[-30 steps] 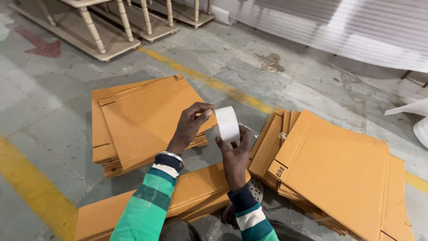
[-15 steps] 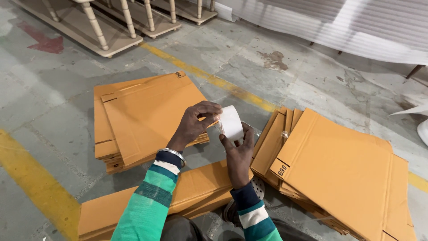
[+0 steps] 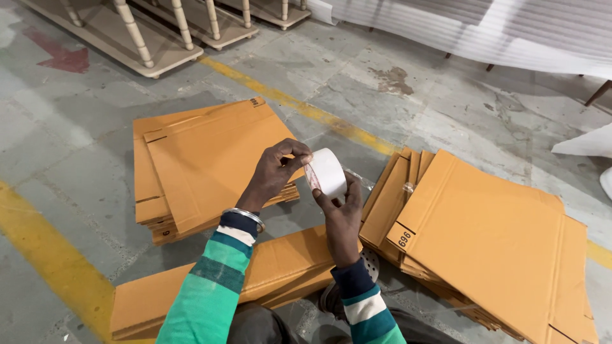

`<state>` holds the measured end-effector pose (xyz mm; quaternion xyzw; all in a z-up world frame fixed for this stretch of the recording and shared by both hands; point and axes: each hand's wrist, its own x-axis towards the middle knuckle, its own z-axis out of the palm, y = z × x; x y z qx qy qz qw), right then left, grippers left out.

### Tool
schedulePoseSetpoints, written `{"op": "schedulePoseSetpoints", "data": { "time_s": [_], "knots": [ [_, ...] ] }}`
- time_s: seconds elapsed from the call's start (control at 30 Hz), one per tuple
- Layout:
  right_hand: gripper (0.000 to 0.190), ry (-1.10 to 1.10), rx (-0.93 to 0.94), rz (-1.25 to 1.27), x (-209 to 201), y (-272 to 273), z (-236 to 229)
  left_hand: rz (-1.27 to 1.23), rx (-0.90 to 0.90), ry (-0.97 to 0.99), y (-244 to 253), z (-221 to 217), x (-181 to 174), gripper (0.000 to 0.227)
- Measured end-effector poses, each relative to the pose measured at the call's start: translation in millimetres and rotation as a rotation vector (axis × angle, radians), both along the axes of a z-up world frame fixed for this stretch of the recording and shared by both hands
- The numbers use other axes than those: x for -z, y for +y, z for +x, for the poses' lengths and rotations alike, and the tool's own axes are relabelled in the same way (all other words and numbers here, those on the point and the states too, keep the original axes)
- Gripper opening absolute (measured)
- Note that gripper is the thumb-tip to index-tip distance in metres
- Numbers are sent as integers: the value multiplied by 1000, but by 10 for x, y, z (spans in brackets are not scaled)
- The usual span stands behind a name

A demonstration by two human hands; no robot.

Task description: The person is folding and taping flat cardboard sheets to assemble boxes in a warehouse environment.

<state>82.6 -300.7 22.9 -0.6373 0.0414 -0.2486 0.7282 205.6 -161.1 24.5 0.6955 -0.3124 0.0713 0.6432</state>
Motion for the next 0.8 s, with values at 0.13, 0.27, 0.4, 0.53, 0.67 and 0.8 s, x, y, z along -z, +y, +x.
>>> {"op": "schedulePoseSetpoints", "data": {
  "time_s": [0.13,0.27,0.4,0.53,0.67,0.8],
  "knots": [
    [56,10,-3,-72,31,-37,22,-4,-12,-44,31,14,8,19],
    [63,-5,-48,-107,18,-49,22,-32,-9,-18,59,42,1,23],
    [67,-47,-116,-64,9,-45,27,-87,2,45,99,50,-25,25],
    [67,4,-132,-41,-32,-30,17,-89,-11,52,139,43,-68,27],
    [70,63,-117,-57,38,-33,50,7,-33,-68,203,-21,-206,25],
    [73,24,-78,-147,160,-57,114,194,-42,-105,299,-34,-278,24]
  ]
}}
